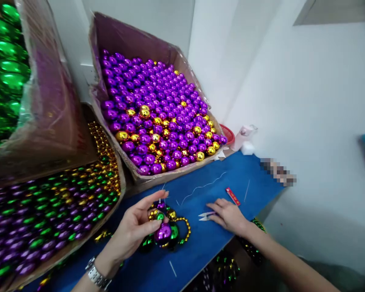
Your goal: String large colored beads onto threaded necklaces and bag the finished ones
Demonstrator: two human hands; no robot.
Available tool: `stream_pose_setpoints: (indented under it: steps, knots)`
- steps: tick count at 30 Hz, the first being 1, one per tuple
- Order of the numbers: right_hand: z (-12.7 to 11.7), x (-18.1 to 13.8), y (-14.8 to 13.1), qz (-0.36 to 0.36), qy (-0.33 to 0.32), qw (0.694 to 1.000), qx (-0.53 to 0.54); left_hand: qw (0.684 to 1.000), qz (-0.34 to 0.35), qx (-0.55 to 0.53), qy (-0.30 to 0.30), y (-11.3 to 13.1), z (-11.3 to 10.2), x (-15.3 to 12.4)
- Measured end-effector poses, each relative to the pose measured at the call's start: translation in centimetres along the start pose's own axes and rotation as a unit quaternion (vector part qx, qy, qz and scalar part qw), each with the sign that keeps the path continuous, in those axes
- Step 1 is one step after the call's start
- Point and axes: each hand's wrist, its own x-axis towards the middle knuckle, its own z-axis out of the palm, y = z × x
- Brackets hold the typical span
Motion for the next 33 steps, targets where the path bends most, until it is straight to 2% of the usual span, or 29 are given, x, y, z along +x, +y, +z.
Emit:
stream_pose_setpoints:
  steps: [6, 8, 10, 12, 15, 19, 21, 25, 33]
  knots:
    - [-1.4, -0.4, 5.3, 0.203, 0.068, 0.975, -0.065, 1.000, -0.007, 0.010, -0.010, -0.2, 0.1, 0.0]
    - [-1.5, -0.3, 6.2, 0.223, 0.060, 0.971, -0.057, 1.000, -0.007, 0.011, -0.012, -0.2, 0.0, 0.0]
    - [-1.6, 0.0, 6.1, 0.209, 0.049, 0.976, -0.032, 1.000, -0.006, 0.014, -0.011, -0.3, 0.1, 0.0]
    - [-1.7, 0.5, 4.6, 0.164, 0.040, 0.986, 0.009, 1.000, -0.005, 0.011, -0.010, -0.2, 0.3, 0.0]
    - [-2.6, 1.2, 0.0, 0.053, 0.019, 0.994, 0.091, 1.000, -0.001, -0.006, -0.015, -0.2, 0.7, -0.1]
    - [-4.8, 1.7, -7.4, -0.083, -0.036, 0.979, 0.181, 0.999, 0.002, -0.011, -0.033, -0.4, 1.1, -0.2]
    - [-5.6, 2.1, -10.2, -0.146, -0.026, 0.972, 0.182, 0.999, -0.002, -0.006, -0.041, -0.4, 1.2, -0.3]
    - [-5.6, 3.6, -13.1, -0.154, 0.040, 0.980, 0.123, 0.999, -0.009, 0.004, -0.051, -0.6, 1.2, -0.5]
    - [-4.2, 4.6, -13.9, -0.150, 0.099, 0.981, 0.072, 0.998, -0.019, -0.010, -0.055, -0.6, 1.2, -0.7]
